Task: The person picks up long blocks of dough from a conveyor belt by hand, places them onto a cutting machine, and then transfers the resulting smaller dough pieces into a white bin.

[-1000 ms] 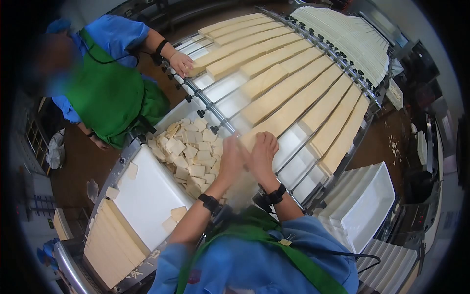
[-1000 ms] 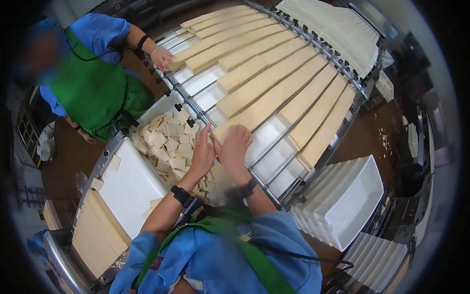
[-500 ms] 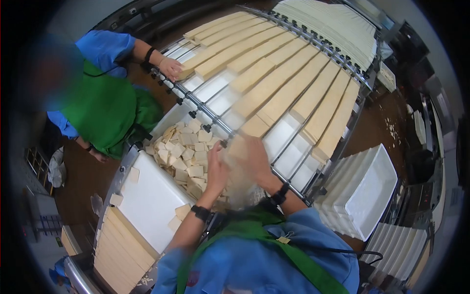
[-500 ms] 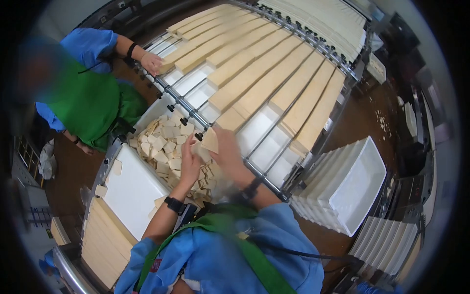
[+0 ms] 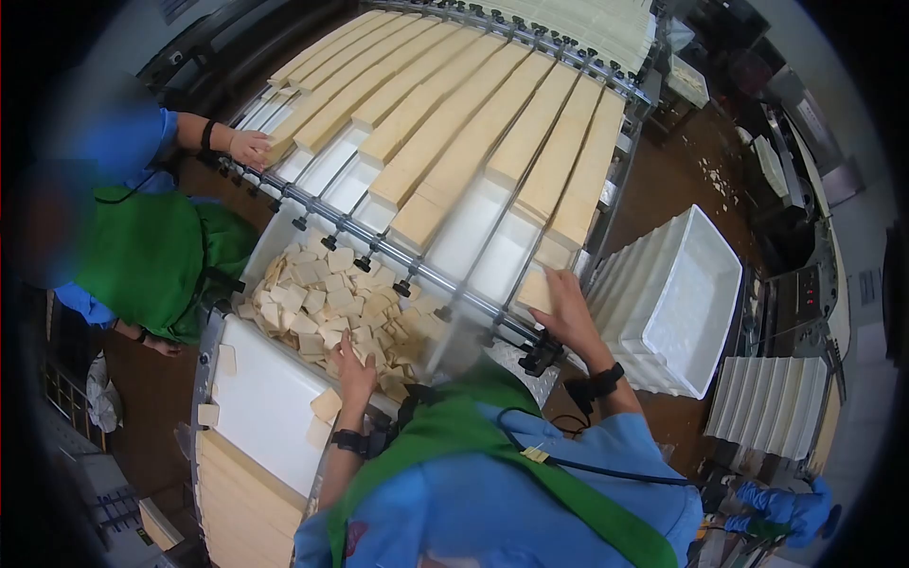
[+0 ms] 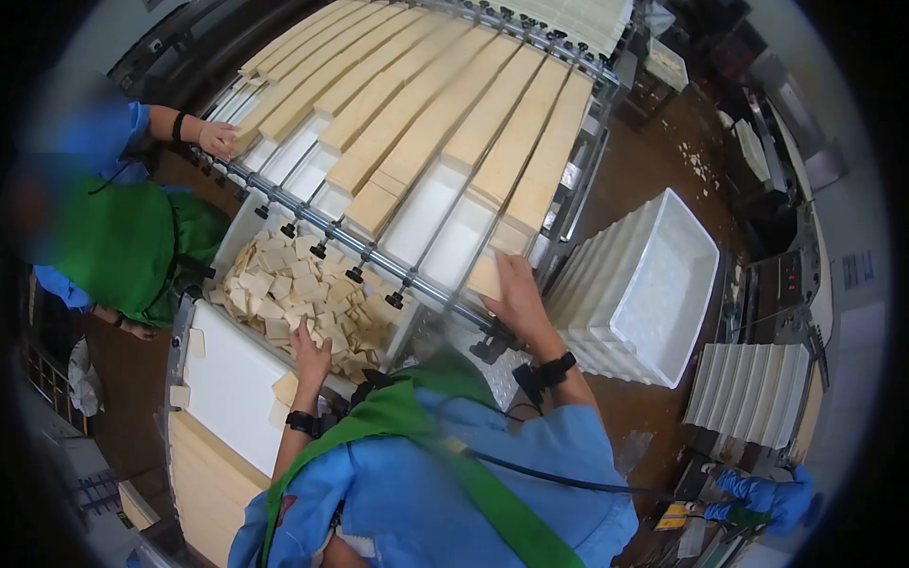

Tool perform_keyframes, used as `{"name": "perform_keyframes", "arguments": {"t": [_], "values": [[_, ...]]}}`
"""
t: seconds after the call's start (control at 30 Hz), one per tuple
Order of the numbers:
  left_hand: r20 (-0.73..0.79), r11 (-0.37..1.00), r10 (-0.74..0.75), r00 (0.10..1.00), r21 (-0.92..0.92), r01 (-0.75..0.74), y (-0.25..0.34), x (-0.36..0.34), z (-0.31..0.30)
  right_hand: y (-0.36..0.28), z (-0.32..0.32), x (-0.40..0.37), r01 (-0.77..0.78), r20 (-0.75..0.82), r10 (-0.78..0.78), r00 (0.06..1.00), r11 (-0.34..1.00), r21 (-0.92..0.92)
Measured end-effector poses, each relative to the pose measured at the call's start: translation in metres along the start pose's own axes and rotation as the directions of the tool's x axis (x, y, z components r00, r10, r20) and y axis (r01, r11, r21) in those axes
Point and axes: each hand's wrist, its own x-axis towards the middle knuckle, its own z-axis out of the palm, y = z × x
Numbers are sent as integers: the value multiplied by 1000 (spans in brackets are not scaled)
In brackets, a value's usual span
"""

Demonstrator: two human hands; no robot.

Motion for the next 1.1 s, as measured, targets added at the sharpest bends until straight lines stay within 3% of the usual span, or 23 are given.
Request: {"name": "perform_keyframes", "arguments": {"t": [0.07, 0.2, 0.27, 0.4, 0.47, 0.57, 0.67, 0.9, 0.97, 1.0, 1.07, 1.1], "values": [[164, 981, -89, 982, -155, 115, 11, 0, -3, -4, 1, 13, -68, 180, 80, 980, 995, -73], [133, 988, 17, 991, -157, 4, 2, -3, 10, 5, 8, 26, -72, 204, 121, 971, 971, -229], [156, 977, 9, 988, -214, 25, -6, -8, 13, 12, 7, 26, -97, 48, 113, 992, 963, -250], [183, 963, -77, 980, -241, 120, -15, -24, 15, 22, 14, 16, -77, 21, 84, 996, 973, -219], [184, 983, -25, 983, -175, 58, -47, -25, 34, 22, 17, 16, -94, 128, 147, 981, 932, -350], [238, 991, -74, 968, -90, 98, -26, -32, 22, 11, 6, 26, -33, 221, 150, 964, 887, -460], [275, 982, -87, 957, -139, 129, -25, -34, 23, 19, 12, 29, -91, 251, 225, 942, 887, -452], [286, 978, -90, 954, -157, 140, -26, -34, 23, 19, 15, 22, -130, 119, 203, 972, 886, -446], [289, 979, -38, 957, -179, 93, -41, -34, 31, 18, 19, 20, -89, -60, 66, 996, 799, -595], [288, 979, -40, 957, -179, 95, -39, -34, 29, 18, 19, 24, -87, -59, 65, 996, 799, -595], [374, 961, -92, 923, -208, 180, -35, -36, 27, 22, 17, 37, -248, -56, 268, 962, 764, -595], [373, 961, -92, 923, -209, 180, -37, -35, 29, 28, 18, 43, -247, -56, 267, 962, 764, -596]]}}
